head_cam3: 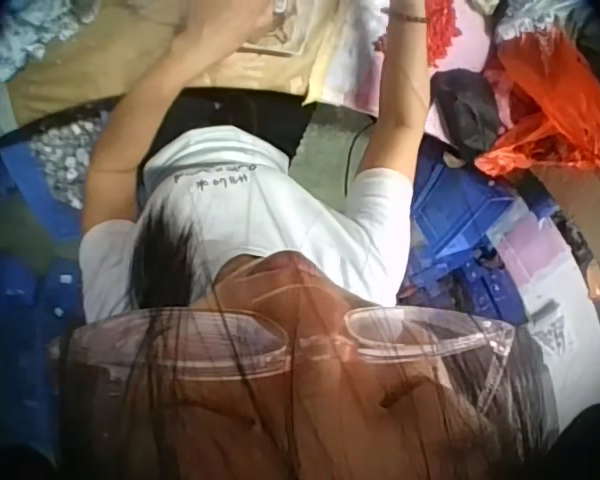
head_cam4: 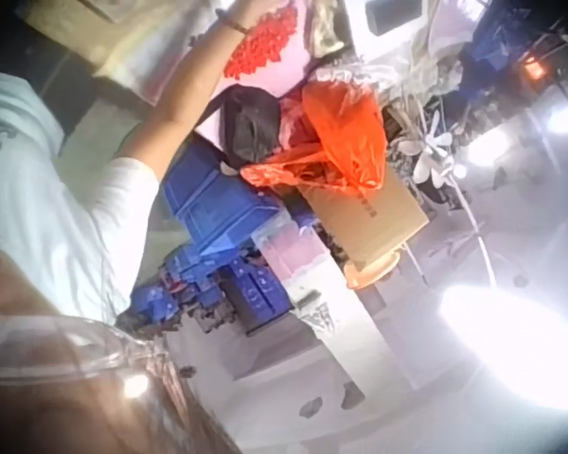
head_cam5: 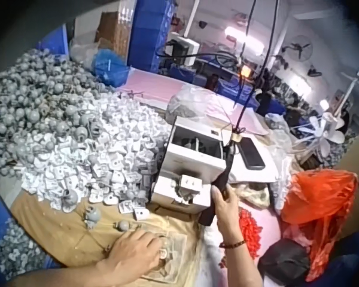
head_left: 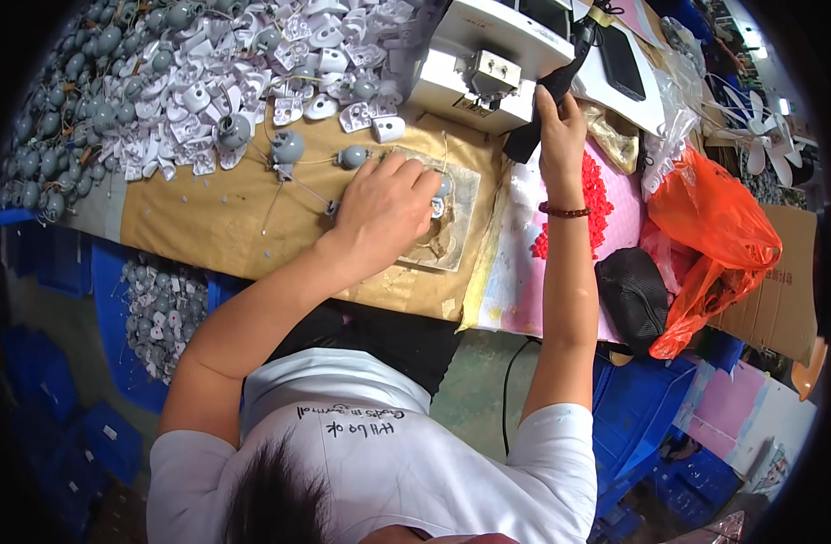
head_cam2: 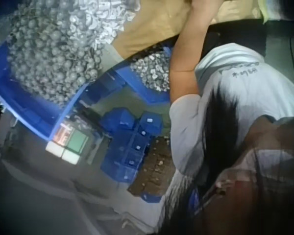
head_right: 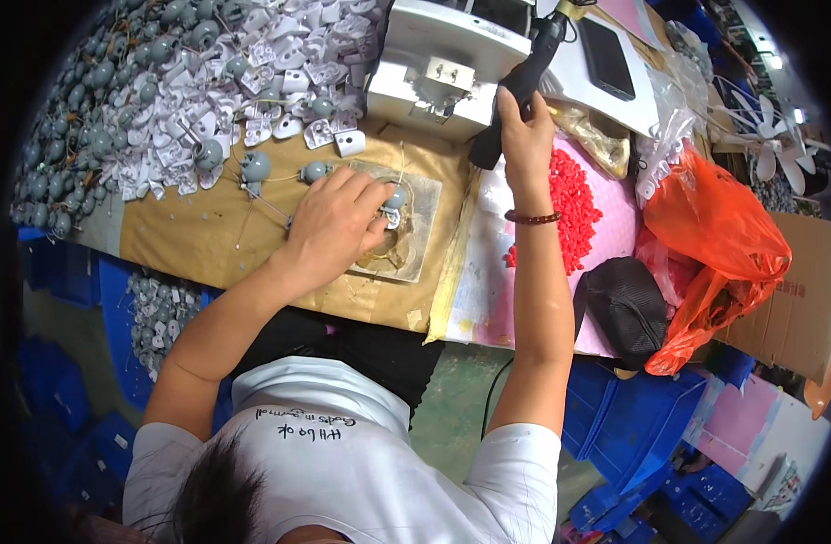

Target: Assembling small plastic housing units and components using an electric torque screwdriver.

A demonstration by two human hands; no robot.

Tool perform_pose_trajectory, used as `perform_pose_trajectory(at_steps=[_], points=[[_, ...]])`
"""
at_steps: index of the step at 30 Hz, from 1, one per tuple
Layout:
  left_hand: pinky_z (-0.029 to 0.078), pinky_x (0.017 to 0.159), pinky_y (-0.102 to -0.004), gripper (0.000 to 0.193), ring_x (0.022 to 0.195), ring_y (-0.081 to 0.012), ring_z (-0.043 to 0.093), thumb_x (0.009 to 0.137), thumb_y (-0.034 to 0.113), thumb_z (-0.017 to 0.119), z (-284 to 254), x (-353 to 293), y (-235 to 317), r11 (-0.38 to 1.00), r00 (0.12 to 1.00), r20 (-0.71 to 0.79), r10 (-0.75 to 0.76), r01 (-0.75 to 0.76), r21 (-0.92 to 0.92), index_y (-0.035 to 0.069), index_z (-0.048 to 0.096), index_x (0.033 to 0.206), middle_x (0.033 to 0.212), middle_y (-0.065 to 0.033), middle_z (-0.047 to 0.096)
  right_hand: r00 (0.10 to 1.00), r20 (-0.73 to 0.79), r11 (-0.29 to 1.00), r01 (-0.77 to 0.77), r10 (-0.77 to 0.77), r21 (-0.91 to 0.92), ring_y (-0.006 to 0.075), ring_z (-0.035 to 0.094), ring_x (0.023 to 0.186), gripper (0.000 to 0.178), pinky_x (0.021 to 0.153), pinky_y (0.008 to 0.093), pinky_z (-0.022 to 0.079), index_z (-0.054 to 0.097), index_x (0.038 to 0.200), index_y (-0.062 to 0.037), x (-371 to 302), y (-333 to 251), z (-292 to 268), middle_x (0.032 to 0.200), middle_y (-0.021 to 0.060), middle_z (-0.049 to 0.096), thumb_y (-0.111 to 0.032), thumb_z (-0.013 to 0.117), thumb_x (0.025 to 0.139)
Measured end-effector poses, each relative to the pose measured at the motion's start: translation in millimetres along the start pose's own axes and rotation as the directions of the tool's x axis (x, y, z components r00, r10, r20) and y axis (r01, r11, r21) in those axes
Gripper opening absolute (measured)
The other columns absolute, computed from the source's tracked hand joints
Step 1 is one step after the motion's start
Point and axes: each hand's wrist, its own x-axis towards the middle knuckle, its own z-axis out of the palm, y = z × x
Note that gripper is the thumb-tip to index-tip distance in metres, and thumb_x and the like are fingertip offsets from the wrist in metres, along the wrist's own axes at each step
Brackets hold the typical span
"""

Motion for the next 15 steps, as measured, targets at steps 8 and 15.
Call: perform_pose_trajectory(at_steps=[8,15], points=[[0.047,0.084,-0.0407,0.035,0.098,-0.0277,0.057,0.075,0.011,0.073,-1,-1,1,0.999,1.0,-0.007,-0.004,0.004,-0.04,0.006,0.063,0.108,0.099,-0.0083,0.061,0.78,-0.267,0.74,0.624,-0.567,0.252,0.015,0.067,0.071,0.041,0.064,0.0276,0.055,0.048,0.12,0.0059,-37,-119,34,0.085,0.0115,0.068,0.005,0.07,0.086],[0.047,0.085,-0.04,0.037,0.1,-0.0272,0.058,0.074,0.012,0.075,3,-2,1,1.0,0.999,-0.037,-0.024,0.024,0.004,0.006,0.064,0.108,0.099,-0.0073,0.062,0.792,-0.017,0.774,0.6,-0.61,0.203,0.018,0.065,0.061,0.032,0.062,0.0306,0.054,0.055,0.116,0.0062,9,-123,65,0.075,0.0115,0.067,0.004,0.067,0.087]])
